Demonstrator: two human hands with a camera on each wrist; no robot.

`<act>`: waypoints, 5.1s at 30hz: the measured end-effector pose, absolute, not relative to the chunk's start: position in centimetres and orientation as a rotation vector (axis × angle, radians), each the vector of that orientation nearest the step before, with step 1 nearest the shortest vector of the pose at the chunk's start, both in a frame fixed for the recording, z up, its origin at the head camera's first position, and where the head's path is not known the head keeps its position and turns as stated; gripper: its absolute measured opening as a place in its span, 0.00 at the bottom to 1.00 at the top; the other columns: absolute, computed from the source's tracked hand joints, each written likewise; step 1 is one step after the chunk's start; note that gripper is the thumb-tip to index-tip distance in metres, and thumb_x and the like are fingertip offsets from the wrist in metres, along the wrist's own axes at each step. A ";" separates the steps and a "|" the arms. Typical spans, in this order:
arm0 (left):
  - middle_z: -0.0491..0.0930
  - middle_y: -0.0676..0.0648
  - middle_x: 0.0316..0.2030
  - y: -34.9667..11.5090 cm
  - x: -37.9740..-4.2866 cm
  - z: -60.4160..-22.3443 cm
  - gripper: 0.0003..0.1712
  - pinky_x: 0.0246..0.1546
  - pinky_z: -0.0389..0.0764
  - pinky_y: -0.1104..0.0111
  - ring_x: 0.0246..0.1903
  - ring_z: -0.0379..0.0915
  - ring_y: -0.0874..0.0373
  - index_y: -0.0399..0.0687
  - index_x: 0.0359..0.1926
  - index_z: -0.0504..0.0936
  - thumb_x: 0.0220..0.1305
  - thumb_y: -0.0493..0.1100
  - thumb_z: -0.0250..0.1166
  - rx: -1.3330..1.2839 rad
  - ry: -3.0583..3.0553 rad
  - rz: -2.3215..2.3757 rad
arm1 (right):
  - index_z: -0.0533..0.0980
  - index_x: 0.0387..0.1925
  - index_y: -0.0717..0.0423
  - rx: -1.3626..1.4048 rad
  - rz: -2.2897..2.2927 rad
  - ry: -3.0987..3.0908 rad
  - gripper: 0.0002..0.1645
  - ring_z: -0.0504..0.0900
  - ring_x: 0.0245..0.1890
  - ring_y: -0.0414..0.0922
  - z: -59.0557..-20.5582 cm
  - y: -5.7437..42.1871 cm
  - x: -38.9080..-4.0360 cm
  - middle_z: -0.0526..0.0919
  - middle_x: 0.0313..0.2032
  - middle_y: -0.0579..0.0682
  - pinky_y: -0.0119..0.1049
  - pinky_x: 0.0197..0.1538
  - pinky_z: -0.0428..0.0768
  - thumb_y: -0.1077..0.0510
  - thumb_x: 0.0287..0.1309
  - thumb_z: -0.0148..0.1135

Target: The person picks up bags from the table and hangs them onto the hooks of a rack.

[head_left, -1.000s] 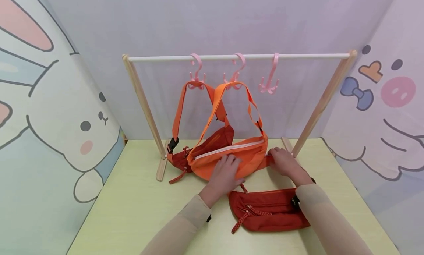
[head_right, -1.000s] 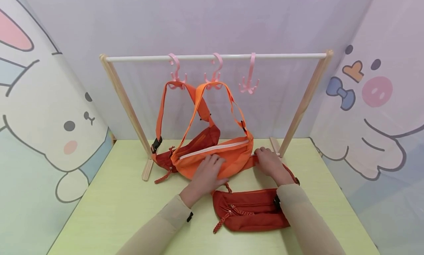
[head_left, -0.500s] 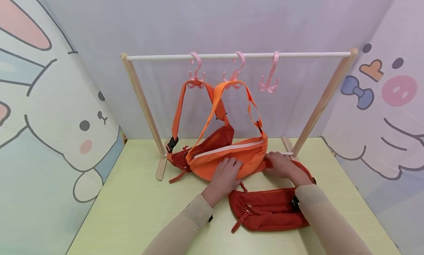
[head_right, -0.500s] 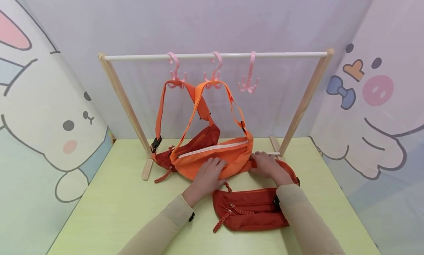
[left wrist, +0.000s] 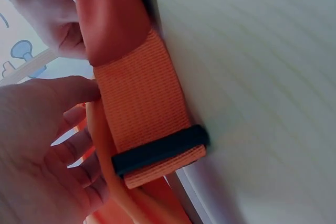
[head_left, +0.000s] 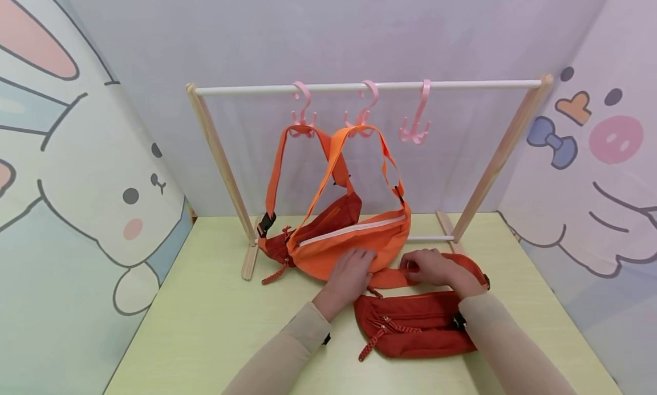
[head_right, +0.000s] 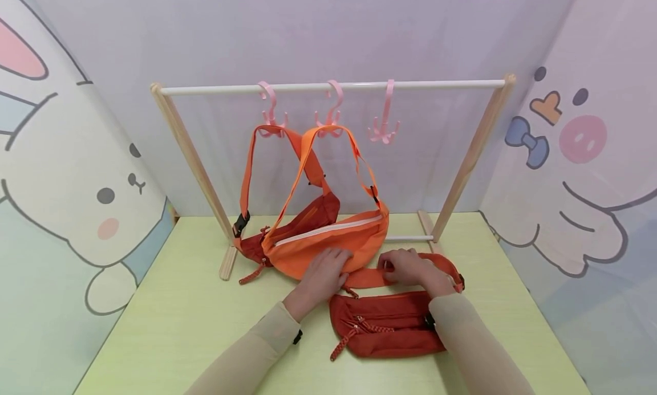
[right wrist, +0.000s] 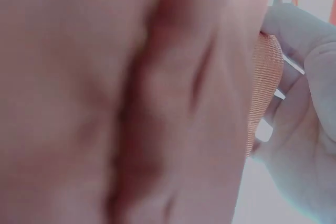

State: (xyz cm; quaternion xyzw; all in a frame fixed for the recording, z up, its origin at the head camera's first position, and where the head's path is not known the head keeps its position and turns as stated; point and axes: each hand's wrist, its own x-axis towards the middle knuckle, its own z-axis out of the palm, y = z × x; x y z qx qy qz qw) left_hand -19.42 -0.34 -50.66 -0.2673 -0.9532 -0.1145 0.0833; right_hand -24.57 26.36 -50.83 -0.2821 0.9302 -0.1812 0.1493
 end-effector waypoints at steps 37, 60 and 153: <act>0.83 0.51 0.56 -0.9 -20.4 -50.4 0.20 0.57 0.81 0.60 0.54 0.79 0.54 0.50 0.64 0.82 0.82 0.54 0.58 -0.808 -2.833 -0.815 | 0.77 0.29 0.37 -1.112 -0.565 2.731 0.22 0.70 0.26 0.33 -39.5 25.6 -16.2 0.73 0.28 0.33 0.31 0.31 0.74 0.72 0.56 0.65; 0.85 0.55 0.37 2.0 -18.4 -47.3 0.16 0.29 0.77 0.74 0.27 0.78 0.65 0.49 0.63 0.77 0.79 0.36 0.58 -1.162 -2.735 -1.509 | 0.83 0.37 0.43 -1.471 -0.514 3.075 0.16 0.64 0.22 0.29 -39.3 23.6 -17.1 0.71 0.31 0.33 0.27 0.26 0.69 0.69 0.57 0.68; 0.75 0.54 0.20 -2.6 -23.5 -30.2 0.13 0.18 0.66 0.68 0.15 0.64 0.60 0.48 0.46 0.88 0.78 0.51 0.66 -0.752 -2.305 -0.894 | 0.83 0.46 0.61 -1.294 -1.191 3.397 0.07 0.69 0.18 0.37 -29.3 25.4 -22.5 0.83 0.26 0.46 0.27 0.23 0.65 0.69 0.69 0.68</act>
